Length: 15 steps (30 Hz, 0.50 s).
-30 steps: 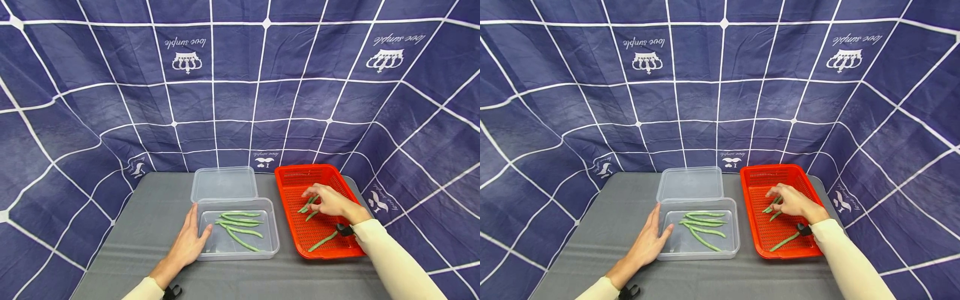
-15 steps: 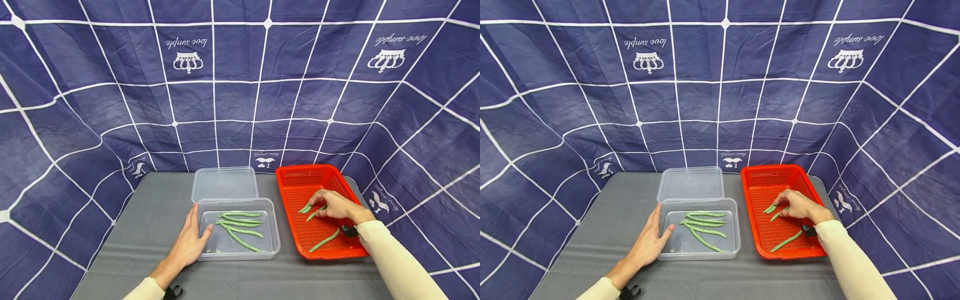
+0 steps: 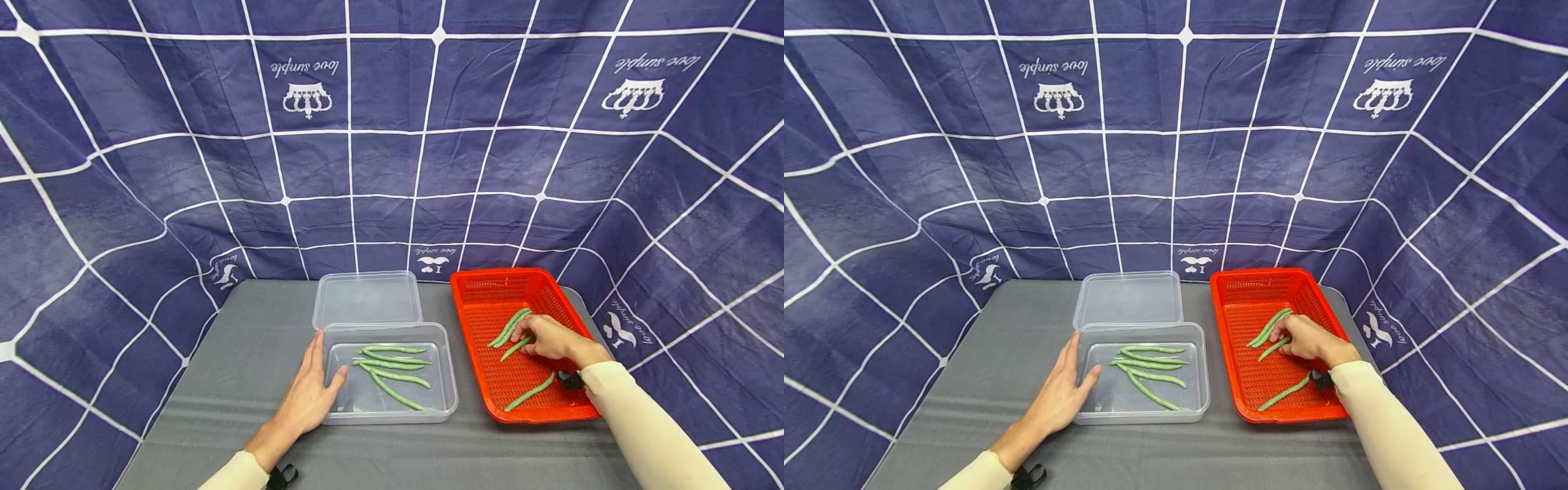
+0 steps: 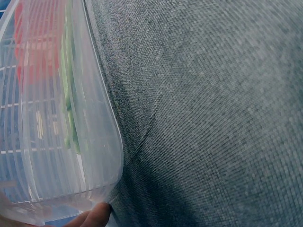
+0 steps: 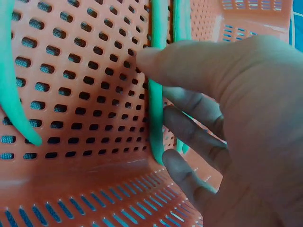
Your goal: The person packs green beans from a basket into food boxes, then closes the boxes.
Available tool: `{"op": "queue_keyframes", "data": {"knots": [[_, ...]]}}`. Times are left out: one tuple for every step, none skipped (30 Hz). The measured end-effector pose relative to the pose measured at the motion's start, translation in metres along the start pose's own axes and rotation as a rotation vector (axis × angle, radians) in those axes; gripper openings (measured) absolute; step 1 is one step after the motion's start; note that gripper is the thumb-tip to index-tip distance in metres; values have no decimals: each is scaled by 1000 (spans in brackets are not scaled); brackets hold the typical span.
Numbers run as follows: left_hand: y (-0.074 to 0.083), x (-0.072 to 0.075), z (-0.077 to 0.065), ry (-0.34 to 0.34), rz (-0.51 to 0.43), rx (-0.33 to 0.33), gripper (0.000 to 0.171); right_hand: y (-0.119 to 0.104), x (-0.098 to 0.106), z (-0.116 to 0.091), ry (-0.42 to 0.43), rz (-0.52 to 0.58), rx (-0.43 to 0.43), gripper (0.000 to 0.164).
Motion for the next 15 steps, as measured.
{"op": "queue_keyframes", "data": {"knots": [[0,0,0,-2,-1,1,97,0,0,0,0,-3,0,27],[0,0,0,-3,-2,2,97,0,0,0,2,-4,-1,27],[0,0,0,-3,-3,2,97,0,0,0,5,-6,-1,27],[0,0,0,-3,-4,1,98,0,0,0,8,-5,-1,27],[0,0,0,-3,-4,0,98,0,1,-1,8,0,0,26],[1,1,0,-2,-5,-2,98,-1,1,-1,6,5,0,26],[1,1,0,-1,-6,-3,98,-1,1,-1,4,12,1,26],[1,1,0,0,-6,-4,98,-2,1,-2,0,22,-1,26],[1,1,0,1,-7,-5,97,-2,2,-2,-3,30,-6,26],[1,1,0,0,-7,-5,97,-3,2,-3,-7,39,-10,26],[2,1,0,0,-8,-5,97,-3,2,-3,-14,41,-10,26],[2,1,0,-2,-8,-4,97,-3,1,-3,-19,41,-13,27],[2,2,0,-3,-9,-4,97,-3,1,-3,-25,45,-21,27],[2,2,0,-4,-10,-3,97,-3,1,-3,-30,46,-28,27],[2,2,0,-4,-11,-2,97,-2,0,-3,-34,44,-35,28]]}}
Point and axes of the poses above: each hand's wrist, its own z-axis towards the middle knuckle, its own x-axis out of the back of the hand, y = z × x, the point moved 4 cm from there along z, towards the middle knuckle, and after that the axes turned 15 degrees about -y, right-handed, at the moved point
